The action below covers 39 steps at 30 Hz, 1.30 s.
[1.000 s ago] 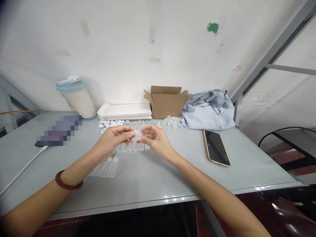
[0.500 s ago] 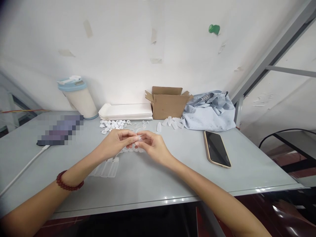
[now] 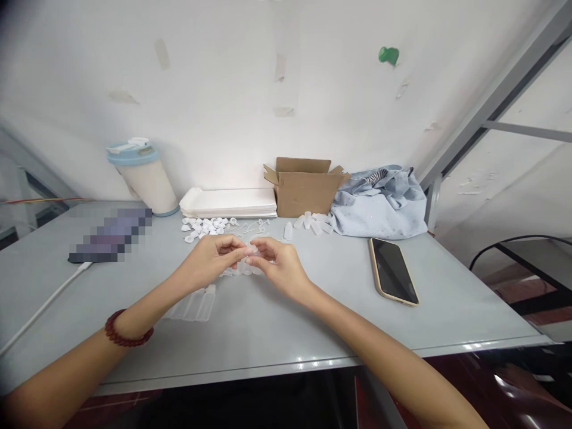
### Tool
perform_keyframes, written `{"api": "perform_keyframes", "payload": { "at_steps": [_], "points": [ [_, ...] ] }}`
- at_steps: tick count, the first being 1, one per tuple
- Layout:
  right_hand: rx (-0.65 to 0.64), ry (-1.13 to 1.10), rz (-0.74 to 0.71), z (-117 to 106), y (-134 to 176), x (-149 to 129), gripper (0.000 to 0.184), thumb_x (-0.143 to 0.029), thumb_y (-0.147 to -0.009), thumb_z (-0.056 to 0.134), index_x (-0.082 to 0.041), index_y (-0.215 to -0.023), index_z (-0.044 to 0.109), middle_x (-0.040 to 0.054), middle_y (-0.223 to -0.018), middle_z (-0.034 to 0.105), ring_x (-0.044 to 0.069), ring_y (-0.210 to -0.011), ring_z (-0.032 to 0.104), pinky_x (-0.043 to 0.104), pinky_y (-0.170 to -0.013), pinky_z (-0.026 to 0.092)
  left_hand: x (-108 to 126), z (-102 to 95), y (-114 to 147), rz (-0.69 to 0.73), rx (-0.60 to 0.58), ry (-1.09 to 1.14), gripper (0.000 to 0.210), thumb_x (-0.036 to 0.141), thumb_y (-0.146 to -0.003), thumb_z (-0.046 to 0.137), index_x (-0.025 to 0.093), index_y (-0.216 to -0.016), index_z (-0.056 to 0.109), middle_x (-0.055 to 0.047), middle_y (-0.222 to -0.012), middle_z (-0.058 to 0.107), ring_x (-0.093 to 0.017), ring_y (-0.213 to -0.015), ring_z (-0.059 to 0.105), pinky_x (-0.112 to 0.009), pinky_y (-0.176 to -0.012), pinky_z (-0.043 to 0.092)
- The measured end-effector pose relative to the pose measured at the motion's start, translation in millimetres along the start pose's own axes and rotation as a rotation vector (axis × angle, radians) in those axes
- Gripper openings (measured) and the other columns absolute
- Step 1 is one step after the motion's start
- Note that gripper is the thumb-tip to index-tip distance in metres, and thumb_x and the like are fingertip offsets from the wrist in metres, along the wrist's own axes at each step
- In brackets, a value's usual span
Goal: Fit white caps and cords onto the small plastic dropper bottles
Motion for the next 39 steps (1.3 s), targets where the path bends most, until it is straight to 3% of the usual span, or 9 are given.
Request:
{"api": "perform_keyframes", "payload": {
  "at_steps": [6, 11, 15, 19, 25, 31, 35, 39],
  "points": [
    [0.011, 0.052, -0.021, 2, 1, 0, 0.026, -0.032, -0.074, 0.07, -0.02, -0.097, 0.065, 0.0032, -0.083, 0.069, 0.019, -0.076, 0.064, 0.035, -0.07, 0.052, 3, -0.5, 1, -0.011, -0.035, -0.018, 0.026, 0.041, -0.08, 0.059, 0.017, -0.069, 0.064, -0.001, -0.067, 0.065, -0.014, -0.056, 0.058, -0.024, -0.053, 0.044],
    [0.084, 0.015, 0.071, 0, 1, -1, 0.026, -0.032, -0.07, 0.073, -0.02, -0.092, 0.065, 0.0018, -0.075, 0.067, 0.018, -0.074, 0.063, 0.033, -0.068, 0.052, 6, -5.6, 2, 0.003, 0.013, -0.088, 0.026, 0.039, -0.08, 0.06, 0.018, -0.065, 0.062, 0.0, -0.061, 0.062, -0.013, -0.052, 0.055, -0.024, -0.05, 0.042],
    [0.094, -0.128, 0.152, -2, -1, -4, 0.031, -0.036, -0.065, 0.077, -0.018, -0.087, 0.063, 0.0019, -0.073, 0.067, 0.018, -0.073, 0.064, 0.032, -0.066, 0.051, 11, -6.1, 5, 0.239, 0.056, -0.187, 0.012, 0.029, -0.082, 0.057, 0.018, -0.086, 0.063, -0.002, -0.081, 0.065, -0.015, -0.066, 0.058, -0.025, -0.06, 0.047],
    [0.069, -0.24, 0.178, -2, -1, -9, 0.031, -0.035, -0.063, 0.079, -0.017, -0.082, 0.064, 0.0025, -0.074, 0.069, 0.018, -0.073, 0.066, 0.031, -0.069, 0.051, 14, 1.0, 12, 0.507, 0.008, -0.439, 0.027, 0.025, -0.085, 0.054, 0.02, -0.112, 0.054, -0.008, -0.106, 0.058, -0.018, -0.084, 0.057, -0.029, -0.069, 0.048],
    [0.052, -0.296, 0.221, 1, -1, -11, 0.023, -0.026, -0.065, 0.076, -0.015, -0.081, 0.065, 0.0013, -0.072, 0.068, 0.015, -0.068, 0.065, 0.028, -0.065, 0.05, 8, 7.9, 16, 0.617, 0.046, -0.793, 0.038, 0.037, -0.084, 0.061, 0.016, -0.113, 0.051, -0.013, -0.112, 0.053, -0.024, -0.09, 0.057, -0.032, -0.065, 0.049],
    [0.001, -0.316, 0.231, 5, 0, -9, 0.024, -0.029, -0.066, 0.074, -0.013, -0.081, 0.065, 0.0011, -0.07, 0.067, 0.014, -0.068, 0.064, 0.029, -0.07, 0.051, 12, 5.7, 21, 0.72, 0.021, -0.83, 0.038, 0.027, -0.085, 0.061, 0.014, -0.118, 0.048, -0.012, -0.108, 0.057, -0.026, -0.096, 0.053, -0.036, -0.074, 0.049],
    [-0.106, -0.251, 0.235, 11, 5, -11, 0.03, -0.038, -0.067, 0.075, -0.013, -0.08, 0.064, 0.0018, -0.072, 0.065, 0.014, -0.068, 0.062, 0.028, -0.066, 0.051, 12, -1.1, 36, 0.69, 0.015, -0.768, 0.037, 0.027, -0.085, 0.063, 0.015, -0.117, 0.048, -0.011, -0.11, 0.058, -0.027, -0.104, 0.048, -0.04, -0.087, 0.045],
    [-0.378, -0.032, 0.245, 21, 16, -15, 0.027, -0.04, -0.077, 0.067, -0.014, -0.082, 0.065, -0.0001, -0.064, 0.062, 0.012, -0.056, 0.059, 0.024, -0.057, 0.046, -1, -10.5, 60, 0.613, 0.026, -0.745, 0.039, 0.028, -0.082, 0.068, 0.017, -0.115, 0.049, -0.009, -0.11, 0.059, -0.026, -0.102, 0.047, -0.038, -0.085, 0.045]
  ]
}}
Point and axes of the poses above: each hand's wrist, its own y-axis away from the middle knuckle, its own z-axis out of the palm, x = y × z, the point moved 2 cm from there along -y, towards the middle knuckle
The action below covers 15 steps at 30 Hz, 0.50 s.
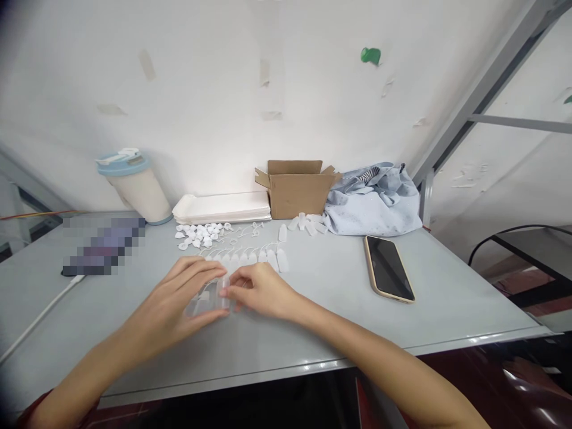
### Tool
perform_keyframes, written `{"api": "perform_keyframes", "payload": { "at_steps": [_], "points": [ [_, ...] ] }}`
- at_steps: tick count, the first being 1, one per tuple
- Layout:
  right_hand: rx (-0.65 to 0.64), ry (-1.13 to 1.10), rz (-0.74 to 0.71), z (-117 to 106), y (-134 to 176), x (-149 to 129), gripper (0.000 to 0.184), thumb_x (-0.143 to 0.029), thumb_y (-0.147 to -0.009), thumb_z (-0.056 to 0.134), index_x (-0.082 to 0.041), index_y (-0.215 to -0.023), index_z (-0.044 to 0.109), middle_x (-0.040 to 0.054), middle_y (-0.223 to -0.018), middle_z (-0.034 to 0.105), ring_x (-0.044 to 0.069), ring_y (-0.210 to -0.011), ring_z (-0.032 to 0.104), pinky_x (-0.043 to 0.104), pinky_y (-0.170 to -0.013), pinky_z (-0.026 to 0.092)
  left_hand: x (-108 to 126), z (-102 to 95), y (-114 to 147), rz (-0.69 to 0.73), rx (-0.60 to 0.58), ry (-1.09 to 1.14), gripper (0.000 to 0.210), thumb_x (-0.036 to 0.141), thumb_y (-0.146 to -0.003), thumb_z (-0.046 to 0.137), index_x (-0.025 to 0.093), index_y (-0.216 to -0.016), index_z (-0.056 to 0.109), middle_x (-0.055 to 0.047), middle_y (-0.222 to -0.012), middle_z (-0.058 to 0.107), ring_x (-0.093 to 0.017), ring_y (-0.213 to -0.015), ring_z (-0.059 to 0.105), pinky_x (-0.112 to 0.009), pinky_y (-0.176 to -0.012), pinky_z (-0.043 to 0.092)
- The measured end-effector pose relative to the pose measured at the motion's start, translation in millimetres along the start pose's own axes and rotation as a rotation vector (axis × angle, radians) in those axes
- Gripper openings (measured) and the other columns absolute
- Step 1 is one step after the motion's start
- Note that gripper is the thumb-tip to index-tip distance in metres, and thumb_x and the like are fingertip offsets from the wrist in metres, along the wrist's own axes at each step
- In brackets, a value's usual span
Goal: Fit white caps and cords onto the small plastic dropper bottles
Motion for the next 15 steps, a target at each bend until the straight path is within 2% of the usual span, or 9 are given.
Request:
{"api": "perform_keyframes", "payload": {
  "at_steps": [3, 7, 15],
  "points": [
    [-0.094, 0.217, -0.011, 9, 6, 0, 0.025, -0.036, -0.082, 0.063, -0.013, -0.09, 0.068, -0.0009, -0.063, 0.062, 0.01, -0.047, 0.055, 0.023, -0.054, 0.042, -2, 0.9, 21, -0.038, -0.022, 0.008, 0.046, 0.032, -0.078, 0.071, 0.018, -0.116, 0.049, -0.008, -0.11, 0.059, -0.026, -0.102, 0.046, -0.037, -0.085, 0.047],
    [-0.104, 0.435, -0.052, 17, 6, 3, 0.024, -0.028, -0.082, 0.064, -0.012, -0.099, 0.07, 0.0022, -0.068, 0.066, 0.012, -0.058, 0.056, 0.022, -0.056, 0.04, -5, 6.7, 35, -0.083, -0.065, 0.019, 0.047, 0.032, -0.075, 0.074, 0.02, -0.113, 0.05, -0.006, -0.109, 0.061, -0.025, -0.102, 0.047, -0.037, -0.084, 0.049],
    [-0.135, 0.53, -0.058, 20, 4, 5, 0.028, -0.025, -0.083, 0.063, -0.01, -0.107, 0.069, 0.0034, -0.069, 0.068, 0.012, -0.058, 0.056, 0.021, -0.056, 0.039, -15, 13.1, 37, -0.118, -0.122, 0.035, 0.044, 0.035, -0.077, 0.072, 0.022, -0.114, 0.052, -0.004, -0.113, 0.061, -0.026, -0.108, 0.047, -0.039, -0.089, 0.049]
  ]
}}
Point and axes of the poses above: each hand's wrist, its own y-axis away from the middle knuckle, its own z-axis out of the palm, x = y × z, the point moved 2 cm from there along -y, towards the middle knuckle
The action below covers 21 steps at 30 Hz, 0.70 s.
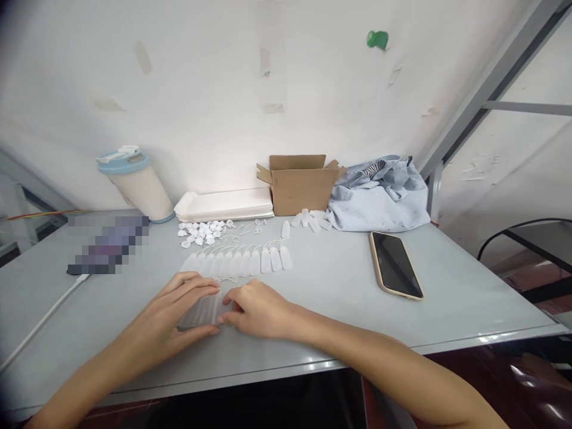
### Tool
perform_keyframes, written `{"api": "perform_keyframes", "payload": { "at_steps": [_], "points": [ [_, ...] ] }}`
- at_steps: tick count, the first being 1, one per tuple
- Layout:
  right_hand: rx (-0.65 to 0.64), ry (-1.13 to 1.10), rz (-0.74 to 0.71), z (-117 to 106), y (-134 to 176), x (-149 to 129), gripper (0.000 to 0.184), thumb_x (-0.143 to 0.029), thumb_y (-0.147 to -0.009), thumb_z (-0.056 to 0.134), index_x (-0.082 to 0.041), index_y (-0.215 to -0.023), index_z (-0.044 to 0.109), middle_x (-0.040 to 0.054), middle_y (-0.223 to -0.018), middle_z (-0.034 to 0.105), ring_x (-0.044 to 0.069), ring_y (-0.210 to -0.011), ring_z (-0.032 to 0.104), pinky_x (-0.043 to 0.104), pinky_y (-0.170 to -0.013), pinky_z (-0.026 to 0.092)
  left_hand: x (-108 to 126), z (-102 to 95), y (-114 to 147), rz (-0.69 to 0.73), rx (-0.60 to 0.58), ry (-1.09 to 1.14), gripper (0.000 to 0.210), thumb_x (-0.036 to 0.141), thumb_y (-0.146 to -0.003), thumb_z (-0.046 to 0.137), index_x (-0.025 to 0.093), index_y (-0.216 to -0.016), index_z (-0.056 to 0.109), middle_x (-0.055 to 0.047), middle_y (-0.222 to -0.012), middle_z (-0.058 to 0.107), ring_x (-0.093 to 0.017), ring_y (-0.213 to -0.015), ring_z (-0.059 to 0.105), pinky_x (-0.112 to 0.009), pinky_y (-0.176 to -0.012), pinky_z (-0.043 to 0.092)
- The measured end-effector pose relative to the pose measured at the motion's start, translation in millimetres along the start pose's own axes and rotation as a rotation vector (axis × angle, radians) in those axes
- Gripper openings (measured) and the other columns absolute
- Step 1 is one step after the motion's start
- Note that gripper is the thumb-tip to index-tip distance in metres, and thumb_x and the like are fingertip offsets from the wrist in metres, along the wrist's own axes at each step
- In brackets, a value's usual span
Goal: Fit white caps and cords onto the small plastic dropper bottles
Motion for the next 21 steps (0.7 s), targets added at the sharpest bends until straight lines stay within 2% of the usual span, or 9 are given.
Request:
{"api": "perform_keyframes", "payload": {
  "at_steps": [15, 21],
  "points": [
    [-0.005, 0.013, -0.004, 1.4, -1.0, 1.4, 0.03, -0.027, -0.084, 0.063, -0.012, -0.109, 0.068, 0.0043, -0.073, 0.069, 0.013, -0.062, 0.059, 0.021, -0.059, 0.041, -5.8, 2.2, -0.5, -0.021, -0.087, 0.01, 0.037, 0.036, -0.081, 0.067, 0.023, -0.113, 0.055, -0.005, -0.118, 0.06, -0.026, -0.114, 0.048, -0.041, -0.092, 0.048],
    [-0.004, 0.021, -0.015, 2.3, -1.4, 2.3, 0.029, -0.028, -0.084, 0.062, -0.013, -0.108, 0.068, 0.0041, -0.074, 0.069, 0.014, -0.064, 0.059, 0.021, -0.059, 0.041, -7.1, 3.2, 1.7, -0.036, -0.081, 0.008, 0.037, 0.037, -0.081, 0.065, 0.023, -0.115, 0.056, -0.006, -0.12, 0.06, -0.026, -0.116, 0.048, -0.041, -0.094, 0.049]
  ]
}}
Point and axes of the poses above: each hand's wrist, its own y-axis away from the middle knuckle, its own z-axis out of the palm, x = y × z, the point moved 2 cm from there along -y, towards the middle knuckle
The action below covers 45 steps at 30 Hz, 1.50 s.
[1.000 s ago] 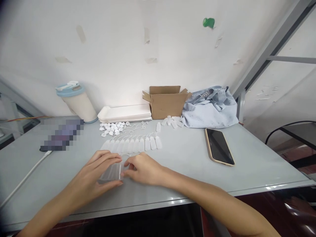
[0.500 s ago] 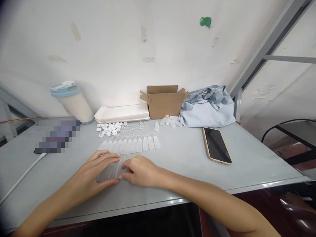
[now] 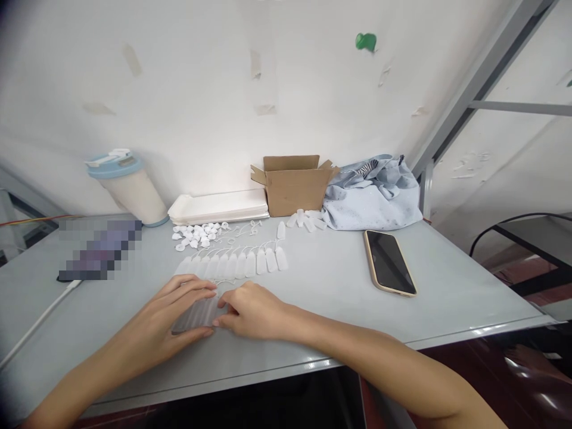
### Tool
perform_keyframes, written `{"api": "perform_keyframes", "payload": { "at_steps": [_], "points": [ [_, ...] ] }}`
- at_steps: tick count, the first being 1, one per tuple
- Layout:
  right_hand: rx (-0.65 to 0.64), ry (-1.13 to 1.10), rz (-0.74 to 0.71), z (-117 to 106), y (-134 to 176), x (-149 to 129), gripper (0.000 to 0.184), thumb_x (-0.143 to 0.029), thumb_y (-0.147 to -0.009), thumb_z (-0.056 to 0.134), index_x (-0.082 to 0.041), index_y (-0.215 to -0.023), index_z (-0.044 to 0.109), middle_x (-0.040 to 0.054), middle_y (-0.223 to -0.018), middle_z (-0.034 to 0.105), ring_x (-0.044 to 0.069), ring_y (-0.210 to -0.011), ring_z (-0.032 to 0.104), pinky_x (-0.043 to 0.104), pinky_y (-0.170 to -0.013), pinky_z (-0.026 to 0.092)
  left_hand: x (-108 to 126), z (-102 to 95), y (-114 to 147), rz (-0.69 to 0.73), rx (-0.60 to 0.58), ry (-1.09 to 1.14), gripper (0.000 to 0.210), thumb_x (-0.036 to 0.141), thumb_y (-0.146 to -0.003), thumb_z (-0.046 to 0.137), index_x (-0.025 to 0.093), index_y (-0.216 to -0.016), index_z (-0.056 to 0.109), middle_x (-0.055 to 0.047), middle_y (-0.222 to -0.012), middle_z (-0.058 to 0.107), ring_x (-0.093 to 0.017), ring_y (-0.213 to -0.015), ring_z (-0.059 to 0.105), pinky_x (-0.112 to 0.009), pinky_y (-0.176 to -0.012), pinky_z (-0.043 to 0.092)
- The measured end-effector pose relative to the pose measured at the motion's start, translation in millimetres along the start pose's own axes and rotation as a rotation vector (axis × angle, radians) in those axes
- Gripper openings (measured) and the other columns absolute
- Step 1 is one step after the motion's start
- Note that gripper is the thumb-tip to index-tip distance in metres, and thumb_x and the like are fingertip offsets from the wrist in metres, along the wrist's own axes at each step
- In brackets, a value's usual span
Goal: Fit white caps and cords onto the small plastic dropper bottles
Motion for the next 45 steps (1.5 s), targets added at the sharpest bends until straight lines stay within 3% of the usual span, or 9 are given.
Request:
{"api": "perform_keyframes", "payload": {
  "at_steps": [10, 16, 19, 21, 25, 30, 34, 40, 45],
  "points": [
    [0.044, -0.027, -0.046, -6, 1, -3, 0.018, -0.024, -0.082, 0.062, -0.013, -0.093, 0.071, 0.0003, -0.064, 0.063, 0.01, -0.056, 0.052, 0.02, -0.054, 0.037, 3, -22.8, -19, -0.037, -0.024, 0.105, 0.042, 0.046, -0.081, 0.064, 0.025, -0.117, 0.055, -0.005, -0.112, 0.062, -0.027, -0.11, 0.052, -0.038, -0.088, 0.051],
    [0.36, -0.063, 0.0, -50, -4, 13, 0.015, -0.022, -0.087, 0.057, -0.014, -0.091, 0.069, -0.0001, -0.064, 0.065, 0.01, -0.057, 0.055, 0.02, -0.059, 0.04, -22, -37.5, -70, -0.182, 0.031, 0.108, 0.033, 0.044, -0.091, 0.043, 0.021, -0.106, 0.062, -0.007, -0.106, 0.065, -0.026, -0.102, 0.056, -0.037, -0.078, 0.051],
    [0.594, 0.115, 0.073, -79, -7, 40, 0.016, -0.019, -0.087, 0.054, -0.012, -0.096, 0.066, 0.0032, -0.074, 0.068, 0.012, -0.064, 0.057, 0.023, -0.065, 0.041, -40, -28.9, -99, -0.15, -0.014, 0.017, 0.032, 0.03, -0.088, 0.039, 0.018, -0.102, 0.065, -0.009, -0.103, 0.067, -0.027, -0.102, 0.057, -0.039, -0.085, 0.048],
    [0.676, 0.289, 0.127, -94, -8, 58, 0.018, -0.017, -0.088, 0.052, -0.013, -0.1, 0.065, 0.0057, -0.087, 0.069, 0.013, -0.073, 0.059, 0.024, -0.069, 0.041, -48, -18.8, -113, -0.115, -0.075, -0.054, 0.035, 0.019, -0.085, 0.036, 0.018, -0.098, 0.068, -0.009, -0.099, 0.069, -0.027, -0.1, 0.059, -0.04, -0.084, 0.048],
    [0.663, 0.366, 0.208, -106, -11, 83, 0.02, -0.019, -0.089, 0.052, -0.012, -0.103, 0.064, 0.0081, -0.089, 0.068, 0.016, -0.073, 0.058, 0.027, -0.068, 0.04, -55, -3.9, -125, -0.089, -0.091, -0.075, 0.04, 0.01, -0.075, 0.036, 0.019, -0.092, 0.071, -0.01, -0.091, 0.071, -0.027, -0.092, 0.062, -0.039, -0.081, 0.049],
    [0.594, 0.441, 0.26, -100, -12, 87, 0.028, -0.022, -0.091, 0.049, -0.013, -0.115, 0.061, 0.0134, -0.1, 0.063, 0.021, -0.086, 0.057, 0.028, -0.07, 0.038, -57, -0.4, -119, -0.087, -0.068, -0.073, 0.039, 0.01, -0.071, 0.037, 0.019, -0.086, 0.072, -0.01, -0.09, 0.072, -0.026, -0.089, 0.064, -0.038, -0.081, 0.05],
    [0.532, 0.471, 0.273, -98, -14, 91, 0.029, -0.026, -0.094, 0.044, -0.017, -0.115, 0.063, 0.0131, -0.099, 0.06, 0.021, -0.084, 0.056, 0.03, -0.074, 0.038, -61, -1.6, -114, -0.111, -0.011, -0.05, 0.039, 0.012, -0.071, 0.036, 0.02, -0.087, 0.071, -0.008, -0.095, 0.072, -0.025, -0.092, 0.065, -0.036, -0.082, 0.051],
    [0.49, 0.475, 0.271, -97, -16, 99, 0.033, -0.028, -0.097, 0.035, -0.019, -0.113, 0.063, 0.0111, -0.095, 0.056, 0.02, -0.081, 0.054, 0.03, -0.077, 0.039, -48, -13.3, -108, -0.21, 0.173, -0.007, 0.042, 0.015, -0.08, 0.033, 0.012, -0.104, 0.066, -0.012, -0.111, 0.067, -0.025, -0.1, 0.062, -0.039, -0.087, 0.048],
    [0.501, 0.449, 0.269, -93, -17, 103, 0.032, -0.032, -0.096, 0.037, -0.019, -0.114, 0.06, 0.0112, -0.097, 0.054, 0.02, -0.077, 0.054, 0.031, -0.076, 0.04, -26, -21.5, -105, -0.23, 0.412, 0.131, 0.028, 0.025, -0.086, 0.042, 0.016, -0.093, 0.067, -0.007, -0.097, 0.07, -0.019, -0.078, 0.062, -0.032, -0.074, 0.05]
  ]
}}
Point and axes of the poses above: each hand's wrist, its own y-axis away from the middle knuckle, its own z-axis out of the palm, x = y × z, the point moved 2 cm from there along -y, towards the middle knuckle
